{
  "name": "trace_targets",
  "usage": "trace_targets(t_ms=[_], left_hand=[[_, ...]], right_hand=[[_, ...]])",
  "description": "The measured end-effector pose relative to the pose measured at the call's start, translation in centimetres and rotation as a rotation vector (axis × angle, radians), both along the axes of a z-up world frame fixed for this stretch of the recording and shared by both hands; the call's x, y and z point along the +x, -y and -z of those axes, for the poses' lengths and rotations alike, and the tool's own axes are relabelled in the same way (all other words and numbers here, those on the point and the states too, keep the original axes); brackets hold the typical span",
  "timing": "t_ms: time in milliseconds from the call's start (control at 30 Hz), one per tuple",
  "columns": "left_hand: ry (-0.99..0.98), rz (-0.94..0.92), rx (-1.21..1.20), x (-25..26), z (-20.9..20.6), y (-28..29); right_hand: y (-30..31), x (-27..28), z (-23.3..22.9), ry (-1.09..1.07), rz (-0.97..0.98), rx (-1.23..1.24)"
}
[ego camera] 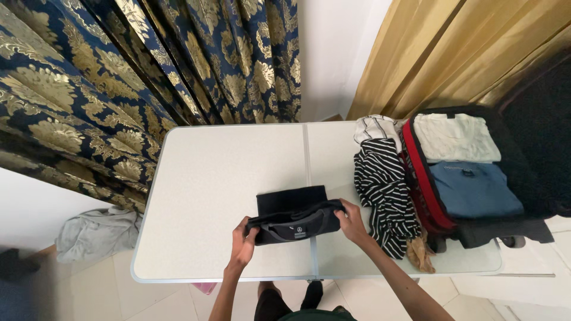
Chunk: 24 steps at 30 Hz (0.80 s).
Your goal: The person folds a patterned shirt and a black garment on a folding table and places them into an open suitcase.
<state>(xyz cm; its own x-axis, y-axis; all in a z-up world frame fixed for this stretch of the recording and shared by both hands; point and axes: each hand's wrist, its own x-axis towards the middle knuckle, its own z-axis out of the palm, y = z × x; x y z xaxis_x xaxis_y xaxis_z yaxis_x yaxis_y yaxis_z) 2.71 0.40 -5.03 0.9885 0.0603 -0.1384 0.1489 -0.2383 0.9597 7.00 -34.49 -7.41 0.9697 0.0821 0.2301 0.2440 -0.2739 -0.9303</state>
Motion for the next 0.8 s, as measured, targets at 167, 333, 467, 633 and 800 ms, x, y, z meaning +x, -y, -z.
trace_targets(t_ms=[167, 333, 467, 633, 800], left_hand=[[-0.019, -0.168, -0.203, 4.8, 4.9, 0.7], [-0.269, -0.181, -0.124, 8.6, 11.2, 0.6], [-0.35, -0.149, -0.022, 8.6, 14.9, 0.4], [-0.159, -0.177, -0.099, 7.2, 14.9, 0.1], [-0.212, -0.185, -0.018, 5.2, 15.3, -0.3]], right_hand=[[-0.9, 4.2, 5.6, -0.36, 0.17, 0.01], [-1.3, 6.9, 10.8, -0.25, 0.229, 0.149], [-1.5, 6.2, 12.2, -0.413, 0.249, -0.031], [-1.0, 5.6, 11.5, -0.376, 0.264, -0.056], [-0.8, 4.1, 12.0, -0.379, 0.187, -0.128]])
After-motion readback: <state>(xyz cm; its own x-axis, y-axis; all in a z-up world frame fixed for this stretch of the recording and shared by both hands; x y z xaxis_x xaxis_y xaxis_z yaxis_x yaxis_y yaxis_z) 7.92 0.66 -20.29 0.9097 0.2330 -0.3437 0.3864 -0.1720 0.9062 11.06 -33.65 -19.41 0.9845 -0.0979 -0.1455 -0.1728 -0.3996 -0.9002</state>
